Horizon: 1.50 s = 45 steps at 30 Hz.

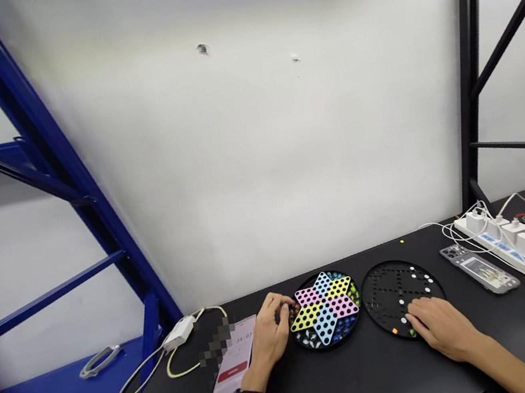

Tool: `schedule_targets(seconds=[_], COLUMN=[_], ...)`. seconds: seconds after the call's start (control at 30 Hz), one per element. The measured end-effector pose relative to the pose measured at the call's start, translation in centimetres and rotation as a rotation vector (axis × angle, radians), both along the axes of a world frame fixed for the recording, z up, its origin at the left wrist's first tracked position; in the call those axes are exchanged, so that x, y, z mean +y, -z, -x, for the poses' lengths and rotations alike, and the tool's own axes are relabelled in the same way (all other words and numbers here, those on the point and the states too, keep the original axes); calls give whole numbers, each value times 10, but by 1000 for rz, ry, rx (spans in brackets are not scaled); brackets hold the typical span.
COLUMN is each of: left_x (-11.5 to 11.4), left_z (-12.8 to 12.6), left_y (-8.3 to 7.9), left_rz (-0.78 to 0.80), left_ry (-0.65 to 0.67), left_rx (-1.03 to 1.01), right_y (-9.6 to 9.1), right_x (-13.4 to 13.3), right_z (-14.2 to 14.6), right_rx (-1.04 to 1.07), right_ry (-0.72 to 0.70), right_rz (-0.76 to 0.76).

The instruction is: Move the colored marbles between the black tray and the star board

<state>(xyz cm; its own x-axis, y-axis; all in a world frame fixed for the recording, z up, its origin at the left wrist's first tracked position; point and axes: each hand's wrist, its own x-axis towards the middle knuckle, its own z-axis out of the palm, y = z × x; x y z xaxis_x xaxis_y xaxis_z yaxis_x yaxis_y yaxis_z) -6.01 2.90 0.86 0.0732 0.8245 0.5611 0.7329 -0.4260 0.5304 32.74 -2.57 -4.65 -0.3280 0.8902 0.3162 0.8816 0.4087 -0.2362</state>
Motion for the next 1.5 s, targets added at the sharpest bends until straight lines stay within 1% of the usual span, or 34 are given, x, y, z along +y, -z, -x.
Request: schedule_targets(seconds=[0.1,0.23,0.3,0.4,0.47,0.57,0.63,0.67,0.73,0.77,0.83,0.93,0.97,1.0,1.03,1.1,1.2,1.33,1.4,1.5], left_x=[0,-1,-1,-1,-1,0,0,0,0,-1,-1,-2,-2,-2,-3,-3,-4,-6,-6,-7], left_z=[0,-1,-1,-1,0,0,1,1,1,1,1,1,1,1,1,1,2,3,5,8], left_y=[0,-1,-2,-3,-3,-1,0,0,0,0,-1,-1,-2,-2,-2,-3,-5,-7,-7,-6], left_rz=[6,22,30,26,9,-14,-18,-17,-13,-14,-17,-24,-26,-28,-29,-29,-29,-45,-49,-52], left_ry=[-3,5,13,13,9,-2,-6,-4,3,5,7,3,2,0,-1,1,13,20,17,18], left_rx=[7,8,5,7,11,8,9,9,5,1,-8,-18,-23,-27,-33,-51,-77,-74,-79,-85], right_y=[-5,-13,-16,-15,-10,1,6,6,1,-4,-18,-43,-50,-55,-59,-62,-60,-57,-55,-48], right_x=[-1,0,1,3,4,5,6,6,8,11,18,39,48,59,70,93,127,162,173,181], right_z=[1,1,4,13,20,25,26,26,25,26,29,42,50,60,72,103,160,232,257,279], right_rx=[5,171,222,143,43,-78,-92,-66,79,201,548,1160,1309,1390,1402,1289,1189,1006,900,728], right_ry=[18,85,113,95,79,104,114,109,77,55,49,115,122,113,90,72,58,1,-20,-20], right_rz=[68,109,111,98,81,42,34,40,83,124,237,379,397,404,407,370,306,143,79,37])
